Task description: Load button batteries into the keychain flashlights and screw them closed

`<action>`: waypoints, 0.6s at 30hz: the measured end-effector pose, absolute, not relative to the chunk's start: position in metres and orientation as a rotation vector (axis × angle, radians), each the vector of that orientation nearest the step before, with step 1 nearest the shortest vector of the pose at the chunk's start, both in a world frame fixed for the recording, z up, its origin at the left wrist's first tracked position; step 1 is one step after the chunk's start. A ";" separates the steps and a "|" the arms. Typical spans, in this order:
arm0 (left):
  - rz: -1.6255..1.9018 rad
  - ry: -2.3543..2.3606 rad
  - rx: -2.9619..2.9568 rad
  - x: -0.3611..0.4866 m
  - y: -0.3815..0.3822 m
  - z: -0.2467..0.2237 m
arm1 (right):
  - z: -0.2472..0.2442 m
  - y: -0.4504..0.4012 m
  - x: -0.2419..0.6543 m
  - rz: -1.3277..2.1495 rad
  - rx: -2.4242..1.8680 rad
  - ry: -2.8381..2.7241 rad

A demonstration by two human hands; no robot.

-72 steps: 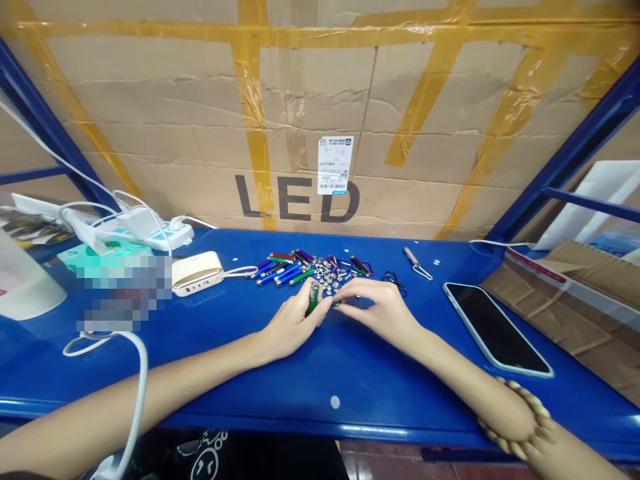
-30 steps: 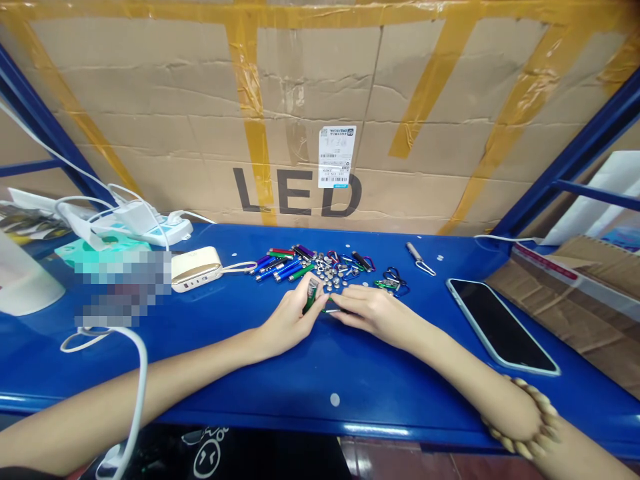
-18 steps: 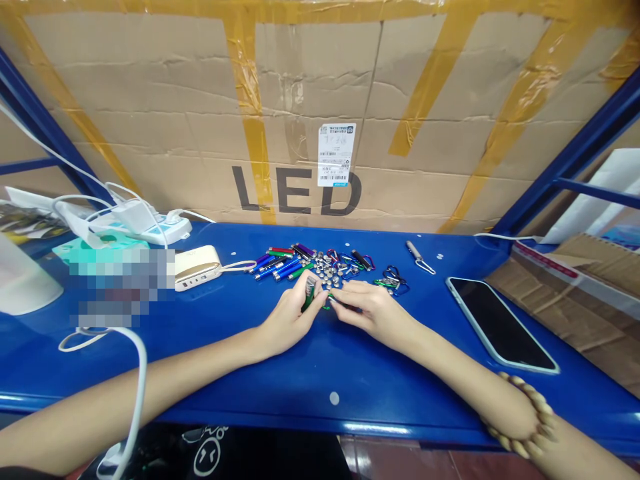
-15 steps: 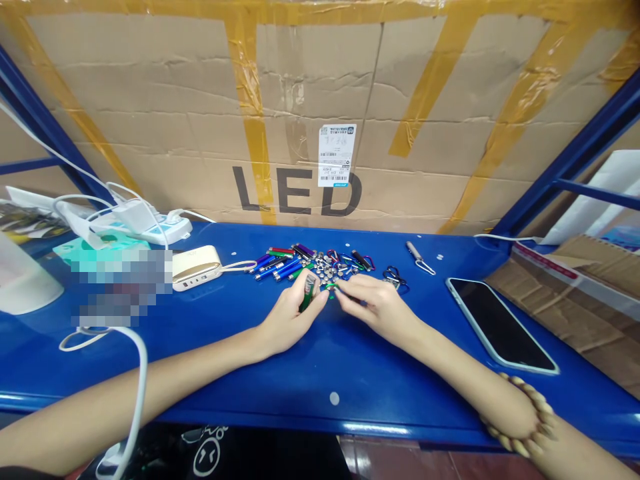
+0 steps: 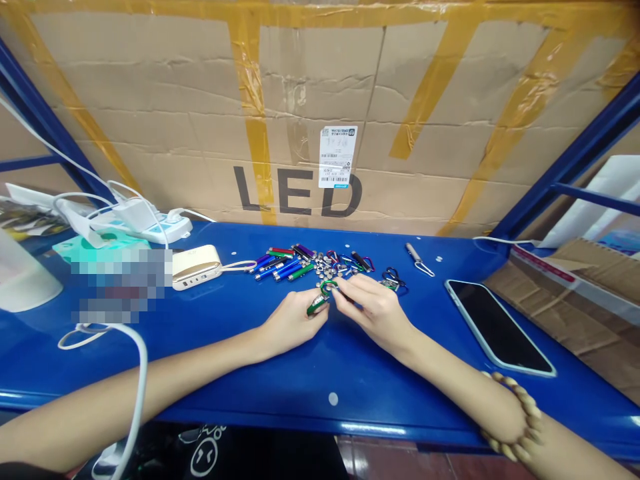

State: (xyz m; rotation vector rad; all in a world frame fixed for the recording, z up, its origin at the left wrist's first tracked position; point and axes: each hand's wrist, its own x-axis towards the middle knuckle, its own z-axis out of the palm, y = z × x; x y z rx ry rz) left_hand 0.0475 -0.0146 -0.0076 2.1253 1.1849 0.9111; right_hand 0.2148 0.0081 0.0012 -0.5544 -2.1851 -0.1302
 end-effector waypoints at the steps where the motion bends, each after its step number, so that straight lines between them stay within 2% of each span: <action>1: 0.894 1.185 2.124 0.047 -0.014 -0.009 | 0.001 0.008 0.214 -0.132 -0.553 -2.195; 9: 0.942 1.174 2.042 0.049 -0.015 -0.005 | 0.002 0.005 0.212 -0.128 -0.571 -2.217; 18: 0.970 1.126 1.918 0.047 -0.012 -0.003 | -0.001 0.007 0.213 0.049 -0.627 -2.211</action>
